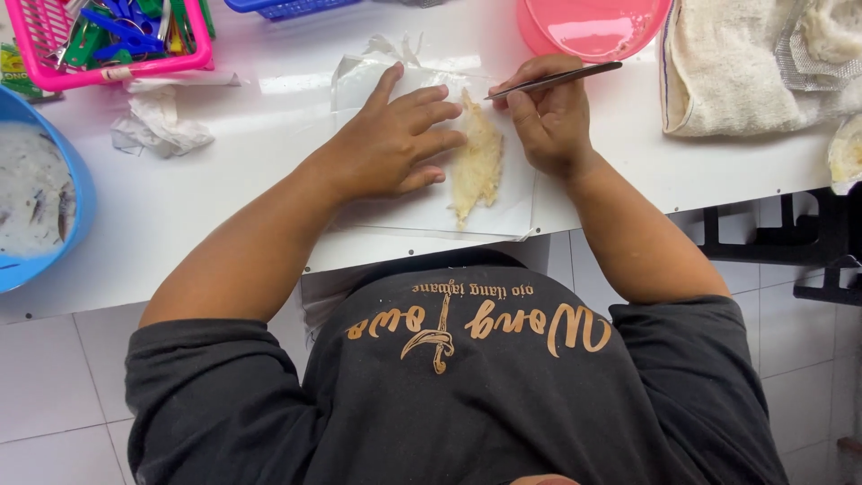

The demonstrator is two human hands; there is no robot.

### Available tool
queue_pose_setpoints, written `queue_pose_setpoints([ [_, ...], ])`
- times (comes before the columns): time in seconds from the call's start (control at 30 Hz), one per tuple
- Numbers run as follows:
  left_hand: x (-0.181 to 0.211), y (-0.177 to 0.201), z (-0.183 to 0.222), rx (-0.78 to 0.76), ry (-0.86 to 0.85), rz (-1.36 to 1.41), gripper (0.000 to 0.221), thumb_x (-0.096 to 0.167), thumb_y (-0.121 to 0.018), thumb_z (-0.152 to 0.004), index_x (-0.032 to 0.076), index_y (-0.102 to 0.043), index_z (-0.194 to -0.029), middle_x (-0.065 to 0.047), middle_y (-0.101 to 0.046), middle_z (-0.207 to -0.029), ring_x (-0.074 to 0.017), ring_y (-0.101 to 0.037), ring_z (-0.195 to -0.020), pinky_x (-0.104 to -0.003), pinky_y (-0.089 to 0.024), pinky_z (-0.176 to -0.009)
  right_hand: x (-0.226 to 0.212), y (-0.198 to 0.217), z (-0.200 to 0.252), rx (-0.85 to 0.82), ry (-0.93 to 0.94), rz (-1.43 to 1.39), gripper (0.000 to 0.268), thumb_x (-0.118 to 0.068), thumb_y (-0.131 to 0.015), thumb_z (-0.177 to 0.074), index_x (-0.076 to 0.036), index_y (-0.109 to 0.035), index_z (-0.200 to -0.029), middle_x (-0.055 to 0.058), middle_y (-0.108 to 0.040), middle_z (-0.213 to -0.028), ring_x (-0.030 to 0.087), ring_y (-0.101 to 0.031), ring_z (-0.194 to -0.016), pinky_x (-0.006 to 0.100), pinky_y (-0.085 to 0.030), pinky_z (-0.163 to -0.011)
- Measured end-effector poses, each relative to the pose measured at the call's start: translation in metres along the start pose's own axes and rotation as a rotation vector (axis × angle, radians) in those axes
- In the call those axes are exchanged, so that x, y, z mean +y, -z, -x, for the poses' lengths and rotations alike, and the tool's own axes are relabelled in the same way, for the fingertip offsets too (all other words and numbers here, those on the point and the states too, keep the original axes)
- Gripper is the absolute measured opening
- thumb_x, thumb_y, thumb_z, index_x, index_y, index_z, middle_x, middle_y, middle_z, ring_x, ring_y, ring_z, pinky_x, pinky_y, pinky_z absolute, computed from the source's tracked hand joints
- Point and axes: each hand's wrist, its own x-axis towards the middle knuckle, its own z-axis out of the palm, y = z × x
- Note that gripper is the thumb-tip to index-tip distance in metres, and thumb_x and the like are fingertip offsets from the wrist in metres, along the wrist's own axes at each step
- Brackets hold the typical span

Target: A person uses tweezers to clean and shape a bird's nest on a mold in a processing area.

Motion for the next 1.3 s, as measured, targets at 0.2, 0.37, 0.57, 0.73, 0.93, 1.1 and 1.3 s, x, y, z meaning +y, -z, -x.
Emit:
queue_pose_setpoints([
  [0.2,-0.001,0.006,0.002,0.064,-0.047,-0.036,0.036,0.032,-0.081,-0.098,0.01,-0.074,-0.127,-0.015,-0.069,-0.135,-0.0388,-0.062,-0.132,-0.07,-0.02,-0.117,-0.007,0.015,0.012,0.092,0.098,0.109,0.024,0.013,-0.057,-0.102,0.002,-0.05,-0.121,0.021,-0.057,-0.11,0.035,-0.069,-0.102,0.04,-0.062,-0.091],
  [0.37,0.005,0.031,0.002,0.201,-0.011,-0.121,0.038,0.001,-0.091,-0.087,0.009,-0.069,-0.118,-0.008,-0.069,-0.098,-0.03,-0.067,-0.091,-0.065,-0.035,-0.112,-0.035,0.021,0.03,0.226,0.228,0.156,0.024,0.016,-0.057,-0.102,0.002,-0.051,-0.119,0.024,-0.053,-0.114,0.036,-0.056,-0.112,0.046,-0.065,-0.093],
  [0.57,0.012,0.028,-0.001,0.285,-0.018,-0.175,0.021,-0.011,-0.075,-0.097,0.007,-0.066,-0.093,-0.003,-0.043,-0.067,-0.0246,-0.043,-0.062,-0.058,-0.047,-0.108,-0.031,0.032,0.053,0.245,0.2,0.218,0.027,0.018,-0.054,-0.098,0.0,-0.052,-0.117,0.021,-0.055,-0.108,0.035,-0.061,-0.101,0.047,-0.064,-0.09],
  [0.73,0.013,0.024,-0.003,0.28,-0.033,-0.191,0.02,-0.008,-0.078,-0.098,0.008,-0.067,-0.091,-0.003,-0.048,-0.068,-0.0247,-0.045,-0.063,-0.057,-0.046,-0.109,-0.032,0.033,0.061,0.254,0.142,0.186,0.028,0.018,-0.054,-0.099,-0.001,-0.051,-0.12,0.019,-0.054,-0.109,0.034,-0.064,-0.101,0.043,-0.063,-0.091],
  [0.93,0.017,0.027,-0.006,0.286,-0.04,-0.172,0.022,-0.008,-0.078,-0.098,0.008,-0.064,-0.091,-0.004,-0.048,-0.07,-0.0251,-0.047,-0.065,-0.059,-0.046,-0.107,-0.028,0.032,0.067,0.267,0.088,0.189,0.024,0.015,-0.058,-0.099,0.0,-0.054,-0.117,0.019,-0.058,-0.107,0.033,-0.064,-0.1,0.042,-0.061,-0.091],
  [1.1,0.026,0.028,-0.008,0.182,-0.096,-0.022,0.025,-0.002,-0.086,-0.089,0.009,-0.067,-0.102,-0.011,-0.065,-0.089,-0.0304,-0.066,-0.088,-0.065,-0.039,-0.111,-0.025,0.038,0.071,0.281,0.059,0.177,0.021,0.013,-0.057,-0.101,0.0,-0.054,-0.117,0.018,-0.056,-0.108,0.032,-0.065,-0.099,0.042,-0.061,-0.093],
  [1.3,0.059,0.019,-0.022,-0.147,-0.194,0.01,0.058,-0.005,-0.061,-0.087,0.025,-0.06,-0.137,-0.015,-0.053,-0.145,-0.037,-0.049,-0.135,-0.069,-0.027,-0.114,-0.024,0.041,0.075,0.336,0.026,0.16,0.022,0.015,-0.055,-0.098,0.0,-0.054,-0.115,0.017,-0.058,-0.107,0.031,-0.064,-0.1,0.042,-0.062,-0.092],
])
